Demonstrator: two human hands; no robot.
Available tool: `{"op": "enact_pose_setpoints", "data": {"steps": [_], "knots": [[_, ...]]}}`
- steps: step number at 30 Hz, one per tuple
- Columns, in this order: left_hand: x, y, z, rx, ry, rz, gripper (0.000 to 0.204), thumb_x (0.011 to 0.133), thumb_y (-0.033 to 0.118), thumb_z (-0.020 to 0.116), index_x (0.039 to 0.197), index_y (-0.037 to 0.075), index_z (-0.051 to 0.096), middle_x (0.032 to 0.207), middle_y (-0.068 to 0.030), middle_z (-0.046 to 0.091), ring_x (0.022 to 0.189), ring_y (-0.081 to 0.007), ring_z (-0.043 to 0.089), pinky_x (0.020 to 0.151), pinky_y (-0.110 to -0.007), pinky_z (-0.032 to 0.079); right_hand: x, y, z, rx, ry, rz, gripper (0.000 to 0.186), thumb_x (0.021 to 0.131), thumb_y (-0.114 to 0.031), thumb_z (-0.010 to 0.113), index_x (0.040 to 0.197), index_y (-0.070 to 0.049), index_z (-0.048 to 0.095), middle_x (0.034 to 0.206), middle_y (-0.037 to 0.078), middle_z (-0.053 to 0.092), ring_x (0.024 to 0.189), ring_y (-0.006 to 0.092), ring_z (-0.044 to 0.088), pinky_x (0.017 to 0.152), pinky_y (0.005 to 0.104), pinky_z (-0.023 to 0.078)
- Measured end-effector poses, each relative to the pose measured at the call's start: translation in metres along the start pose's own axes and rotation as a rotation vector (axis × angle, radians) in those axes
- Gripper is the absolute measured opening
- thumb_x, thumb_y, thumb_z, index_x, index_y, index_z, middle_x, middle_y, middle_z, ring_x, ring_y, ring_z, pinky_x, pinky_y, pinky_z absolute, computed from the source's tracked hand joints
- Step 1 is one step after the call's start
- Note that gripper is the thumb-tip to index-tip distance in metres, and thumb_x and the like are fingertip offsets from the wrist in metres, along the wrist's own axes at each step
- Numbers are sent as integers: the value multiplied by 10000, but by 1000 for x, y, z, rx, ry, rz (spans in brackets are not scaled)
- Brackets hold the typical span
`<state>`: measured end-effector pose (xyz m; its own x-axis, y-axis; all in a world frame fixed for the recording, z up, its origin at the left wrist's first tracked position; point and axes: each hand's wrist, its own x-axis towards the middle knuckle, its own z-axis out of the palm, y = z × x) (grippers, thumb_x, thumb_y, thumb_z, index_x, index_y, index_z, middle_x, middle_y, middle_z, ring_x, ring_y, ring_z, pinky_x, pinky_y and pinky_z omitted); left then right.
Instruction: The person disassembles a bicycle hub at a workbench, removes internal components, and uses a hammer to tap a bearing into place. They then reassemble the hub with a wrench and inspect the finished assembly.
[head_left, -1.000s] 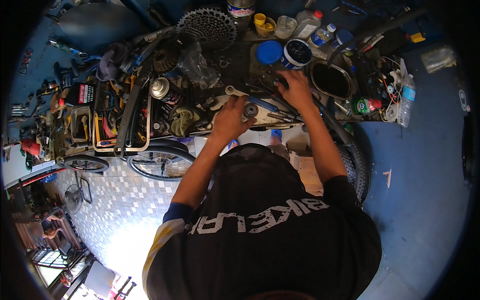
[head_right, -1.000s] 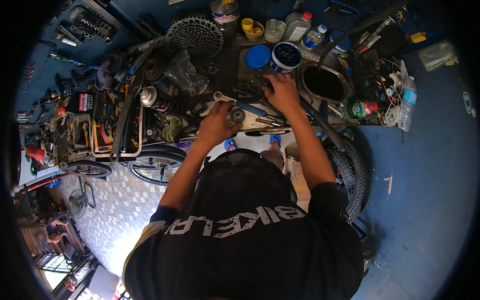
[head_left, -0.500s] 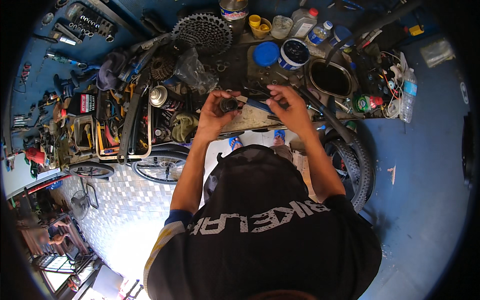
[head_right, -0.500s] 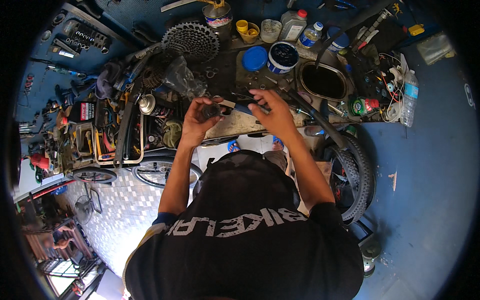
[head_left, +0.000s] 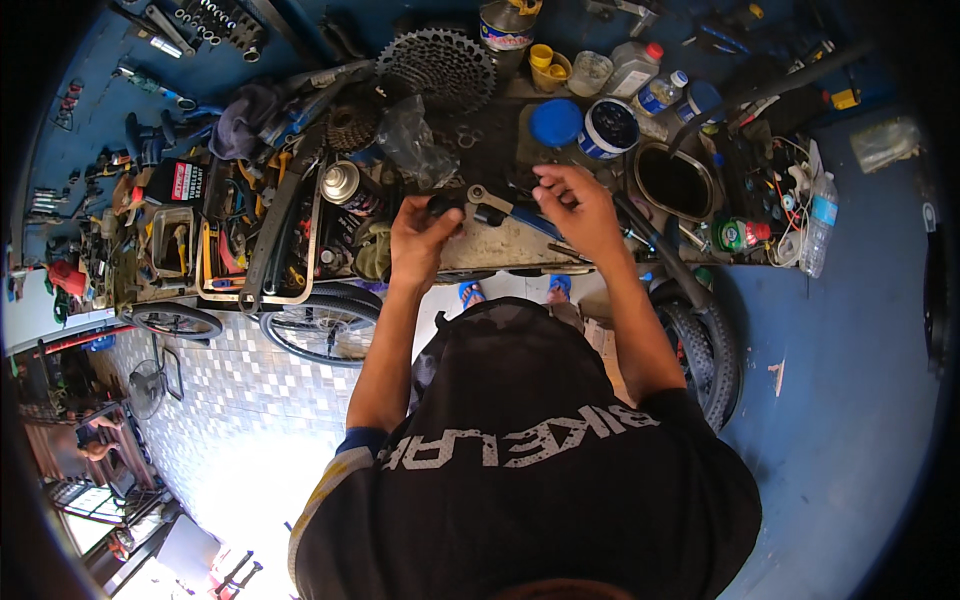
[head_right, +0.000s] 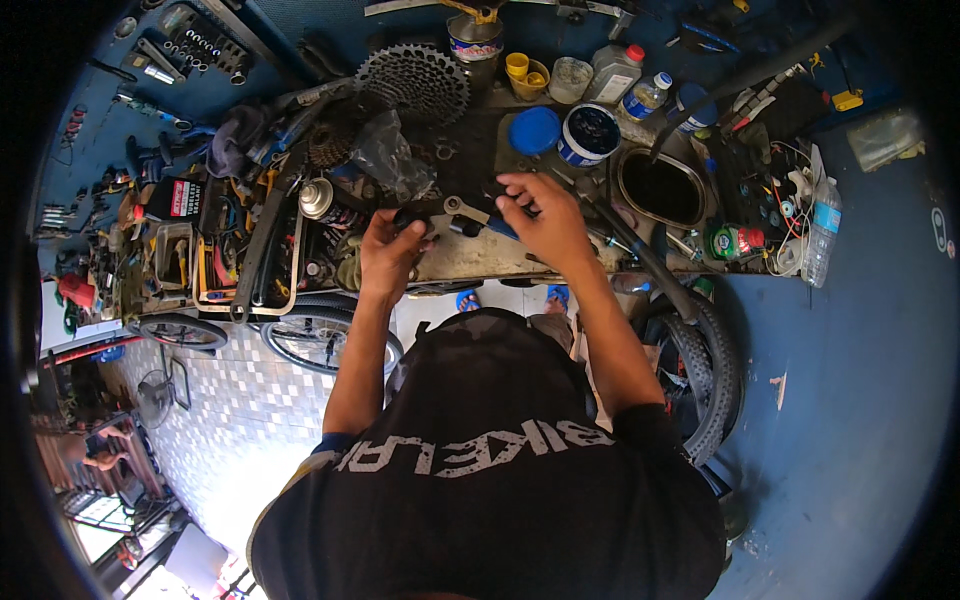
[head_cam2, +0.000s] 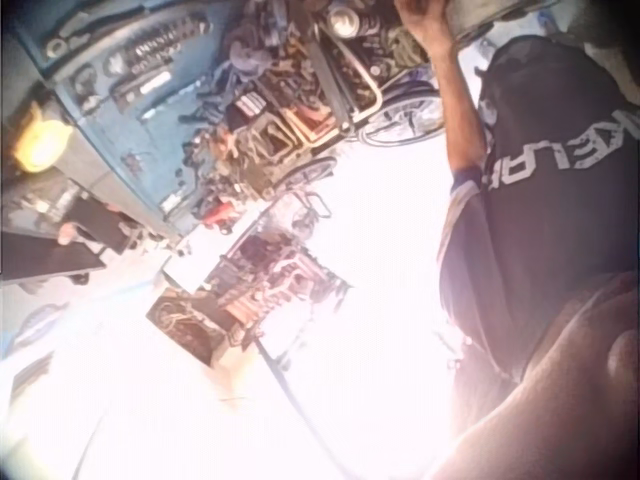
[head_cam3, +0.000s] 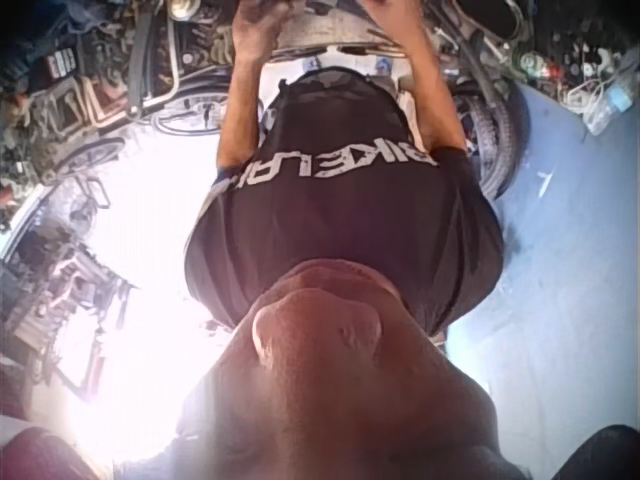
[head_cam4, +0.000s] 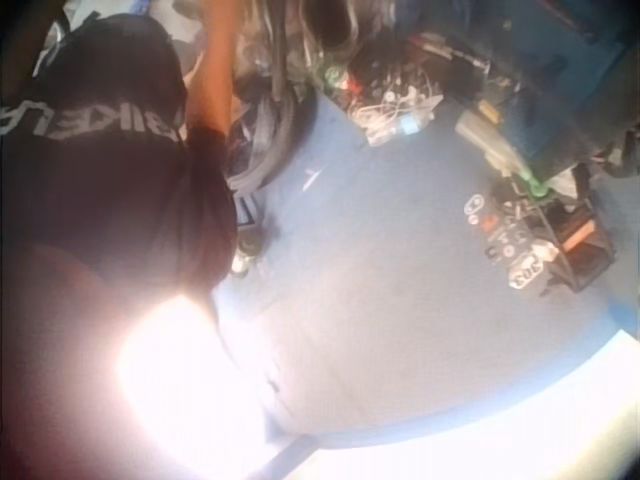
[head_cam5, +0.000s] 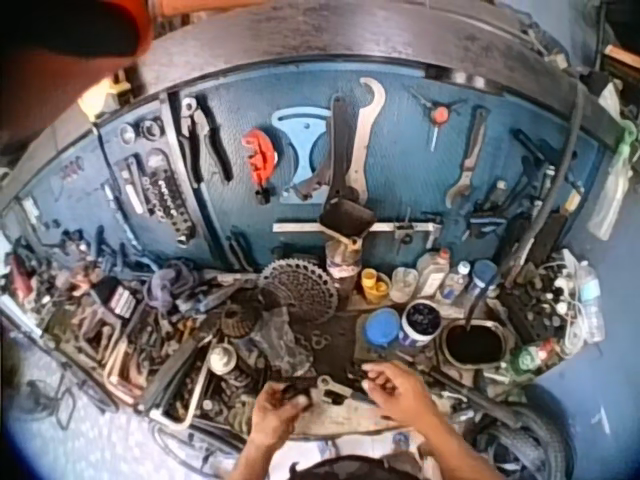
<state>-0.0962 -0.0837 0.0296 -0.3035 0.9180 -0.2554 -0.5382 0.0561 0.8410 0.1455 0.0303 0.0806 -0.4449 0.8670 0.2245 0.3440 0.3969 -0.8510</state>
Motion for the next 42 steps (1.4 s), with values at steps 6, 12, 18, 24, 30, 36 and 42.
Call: {"op": "enact_pose_setpoints", "data": {"steps": [6, 12, 18, 24, 30, 36, 42], "knots": [[-18, -6, -40, -370, 88, -153, 384, 1030, 350, 708, 1301, 88, 638, 1149, -64, 702, 1022, -219, 653, 856, -373, 520, 23, 25, -9, -98, 125, 37, 282, 942, -139, 768, 1216, -83, 730, 990, 73, 731, 819, 183, 695, 703, 330, 557], [-24, -5, -55, -437, 142, -154, 382, 1035, 412, 670, 1268, 110, 643, 1178, -79, 700, 1030, -223, 650, 854, -367, 508, 33, 40, -21, -90, 172, 54, 296, 953, -116, 743, 1246, -78, 713, 964, 79, 741, 784, 179, 717, 692, 317, 562], [-19, -5, -56, -465, 65, -154, 336, 1062, 364, 598, 1273, 104, 618, 1316, -137, 693, 1062, -249, 655, 870, -376, 513, 37, 38, -71, -81, 353, 134, 262, 967, -87, 710, 1228, -69, 728, 948, 73, 763, 754, 118, 687, 692, 287, 549], [-3, 3, -27, -298, 71, -160, 357, 1090, 415, 570, 1265, 107, 615, 1385, -165, 673, 1057, -238, 659, 878, -375, 515, -10, 57, -75, -174, 134, 98, 159, 926, -94, 734, 1083, -72, 746, 921, 83, 775, 784, 206, 733, 726, 346, 573], [17, -3, -5, -327, -9, -213, 369, 1085, 412, 584, 1268, 94, 628, 1370, -179, 682, 1047, -230, 671, 862, -368, 528, -61, 53, -54, -473, -339, 241, 174, 912, -151, 764, 1070, -80, 752, 982, 116, 762, 855, 285, 740, 775, 414, 572], [24, -12, -1, -365, -78, -208, 301, 1073, 327, 579, 1240, 82, 633, 1343, -178, 683, 1063, -251, 669, 883, -401, 539, -68, 46, -68, -466, -115, 361, 175, 933, -192, 740, 1081, -100, 745, 1048, 133, 759, 964, 375, 735, 840, 489, 571], [23, -14, 0, -273, -115, -95, 209, 1043, 206, 609, 1207, 77, 633, 1256, -138, 676, 1090, -269, 649, 899, -424, 534, -78, 56, -81, -689, -139, 303, 164, 930, -157, 719, 1087, -122, 751, 1044, 116, 755, 933, 355, 737, 829, 471, 571]]}}
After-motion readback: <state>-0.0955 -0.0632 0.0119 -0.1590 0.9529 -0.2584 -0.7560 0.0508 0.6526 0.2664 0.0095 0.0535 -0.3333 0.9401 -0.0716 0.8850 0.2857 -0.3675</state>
